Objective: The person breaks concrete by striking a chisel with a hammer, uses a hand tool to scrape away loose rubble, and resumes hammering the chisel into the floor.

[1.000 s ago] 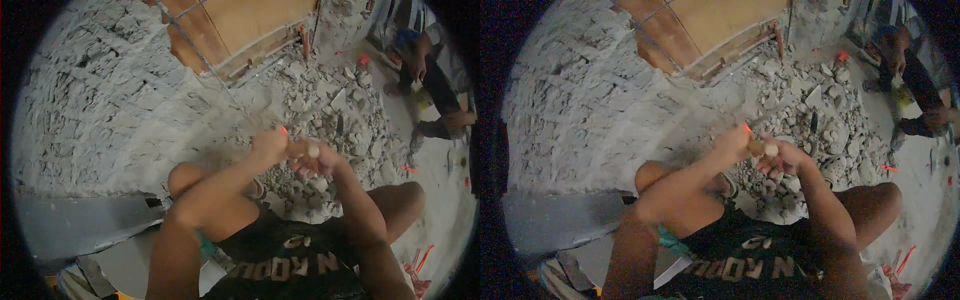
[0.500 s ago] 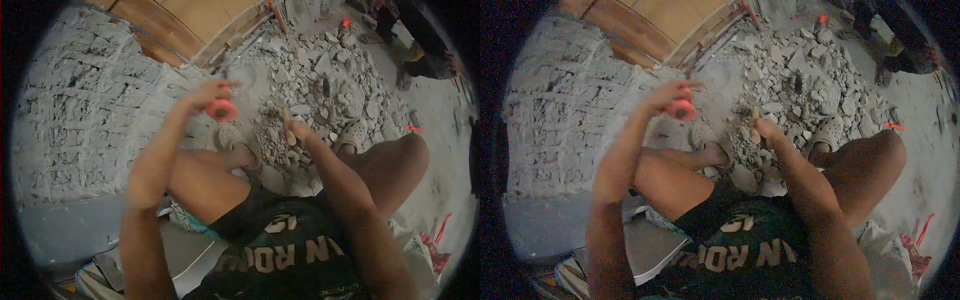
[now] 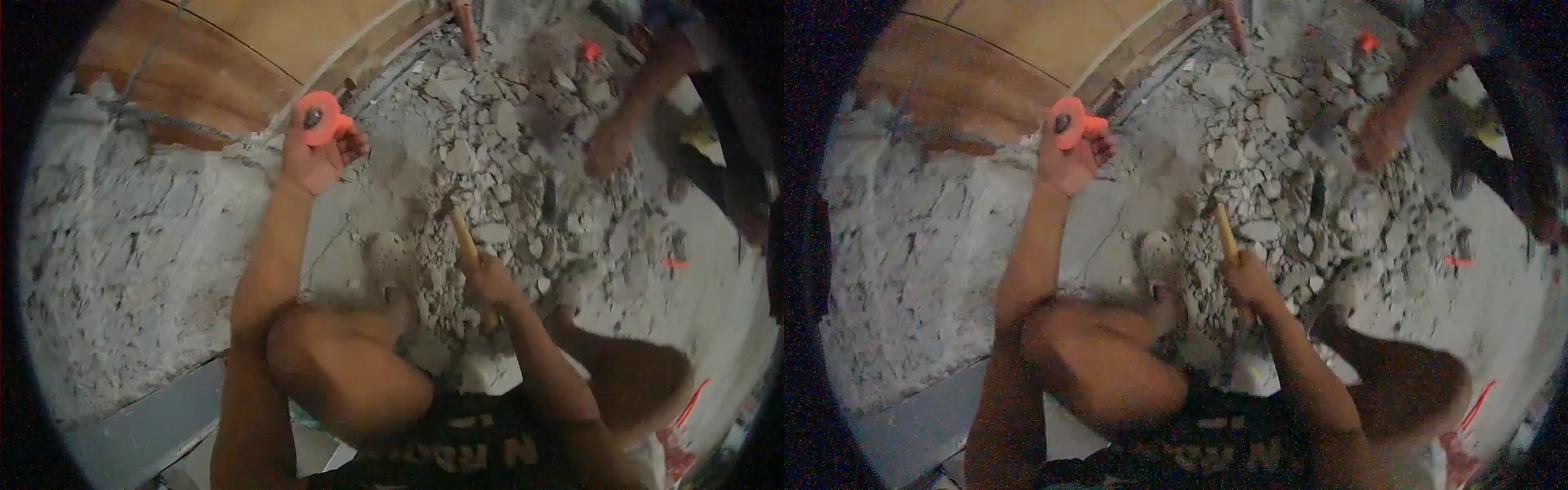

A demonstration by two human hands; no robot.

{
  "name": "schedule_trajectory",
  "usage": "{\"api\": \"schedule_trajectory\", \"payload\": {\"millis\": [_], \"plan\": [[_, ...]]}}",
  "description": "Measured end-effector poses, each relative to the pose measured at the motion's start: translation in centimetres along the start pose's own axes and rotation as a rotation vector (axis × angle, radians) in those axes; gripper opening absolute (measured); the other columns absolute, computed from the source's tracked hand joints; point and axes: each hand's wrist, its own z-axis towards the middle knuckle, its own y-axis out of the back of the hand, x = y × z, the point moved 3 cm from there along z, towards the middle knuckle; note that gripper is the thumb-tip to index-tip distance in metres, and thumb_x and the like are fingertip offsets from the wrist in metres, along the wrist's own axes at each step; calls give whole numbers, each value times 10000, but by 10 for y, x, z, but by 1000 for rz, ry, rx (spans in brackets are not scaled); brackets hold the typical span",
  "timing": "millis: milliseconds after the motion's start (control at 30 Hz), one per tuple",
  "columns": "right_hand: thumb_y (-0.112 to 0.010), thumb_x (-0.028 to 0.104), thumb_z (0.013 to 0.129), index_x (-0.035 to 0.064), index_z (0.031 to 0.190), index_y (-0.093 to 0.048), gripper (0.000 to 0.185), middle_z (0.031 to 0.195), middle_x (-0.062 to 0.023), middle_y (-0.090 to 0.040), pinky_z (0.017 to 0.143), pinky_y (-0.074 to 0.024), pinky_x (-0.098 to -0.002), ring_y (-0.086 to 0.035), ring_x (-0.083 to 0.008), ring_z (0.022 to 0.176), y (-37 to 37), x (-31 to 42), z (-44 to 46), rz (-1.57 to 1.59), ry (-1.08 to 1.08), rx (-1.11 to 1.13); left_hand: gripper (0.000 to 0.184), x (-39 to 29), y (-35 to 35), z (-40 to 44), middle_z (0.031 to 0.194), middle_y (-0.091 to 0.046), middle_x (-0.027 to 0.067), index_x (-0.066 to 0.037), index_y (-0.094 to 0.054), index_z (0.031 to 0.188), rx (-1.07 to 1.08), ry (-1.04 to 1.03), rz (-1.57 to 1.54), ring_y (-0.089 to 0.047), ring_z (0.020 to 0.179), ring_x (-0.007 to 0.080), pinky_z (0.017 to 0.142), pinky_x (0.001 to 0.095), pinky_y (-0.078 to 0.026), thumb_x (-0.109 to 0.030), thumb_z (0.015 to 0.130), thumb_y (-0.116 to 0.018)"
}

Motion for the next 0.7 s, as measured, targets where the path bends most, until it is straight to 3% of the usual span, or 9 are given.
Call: {"api": "schedule_trajectory", "payload": {"millis": [167, 267, 333, 367, 433, 567, 633, 667, 700], "plan": [[-551, 266, 885, -23, 1143, -508, 390, 784, -104, -589, 506, -499, -343, -577, -182, 585, -11, -2, 77, 219, 0, 185, 533, 83, 76, 58, 1108, -600, 117, -62, -534, 1150, -55, -85, 133, -604, 946, 279, 795, 424, -507, -484, 838, -631], [-563, 274, 891, -20, 1075, -504, 352, 729, -62, -564, 478, -478, -309, -549, -158, 554, -49, -50, 133, 413, -145, 330, 513, 121, 113, 75, 1047, -608, 102, -52, -536, 1132, -374, -70, 310, -608, 960, 236, 859, 438, -499, -395, 798, -719], [-561, 252, 883, -6, 1018, -491, 300, 707, -30, -553, 467, -464, -287, -539, -140, 546, -66, -86, 155, 364, 114, 251, 575, 135, 134, 87, 1113, -585, 67, -74, -510, 1195, -201, -47, 700, -593, 986, 192, 859, 405, -503, -319, 748, -777], [-561, 252, 883, -6, 1018, -491, 300, 707, -30, -553, 467, -464, -287, -539, -140, 546, -66, -81, 148, 365, 102, 263, 575, 138, 141, 90, 1113, -585, 67, -74, -510, 1195, -212, -33, 697, -593, 986, 192, 859, 405, -503, -319, 748, -777], [-555, 193, 864, -2, 1007, -471, 255, 698, -23, -556, 466, -457, -282, -534, -137, 540, -59, -54, 138, 392, 146, 160, 683, 135, 144, 99, 1135, -589, 67, -91, -482, 1245, -113, -210, 1349, -600, 1002, 207, 853, 385, -504, -324, 697, -817], [-553, 155, 843, -1, 1040, -460, 267, 702, -29, -561, 468, -453, -273, -532, -137, 536, -69, -60, 152, 70, 167, 106, 655, 149, 166, 106, 1151, -592, 103, -119, -499, 1263, -173, -102, 1389, -599, 1033, 266, 841, 392, -501, -343, 719, -786], [-566, 143, 828, 10, 1032, -471, 261, 709, -47, -575, 465, -458, -293, -545, -144, 534, -45, 5, 124, 481, -80, 245, 506, 154, 181, 102, 1138, -591, 126, -171, -567, 1226, -256, 128, 1552, -596, 1025, 317, 833, 403, -497, -309, 765, -720], [-566, 143, 828, 10, 1032, -471, 261, 709, -47, -575, 465, -458, -293, -545, -144, 534, -58, -26, 136, 476, -74, 244, 506, 151, 171, 99, 1138, -591, 126, -171, -567, 1226, -261, 121, 1551, -596, 1025, 317, 833, 403, -497, -309, 765, -720], [-571, 147, 828, 15, 1034, -475, 263, 717, -57, -583, 464, -459, -307, -555, -149, 536, -77, -74, 158, 284, 246, 202, 437, 143, 150, 94, 1101, -596, 115, -188, -600, 1190, -274, 137, 1754, -588, 1023, 315, 839, 400, -492, -293, 776, -691]]}}
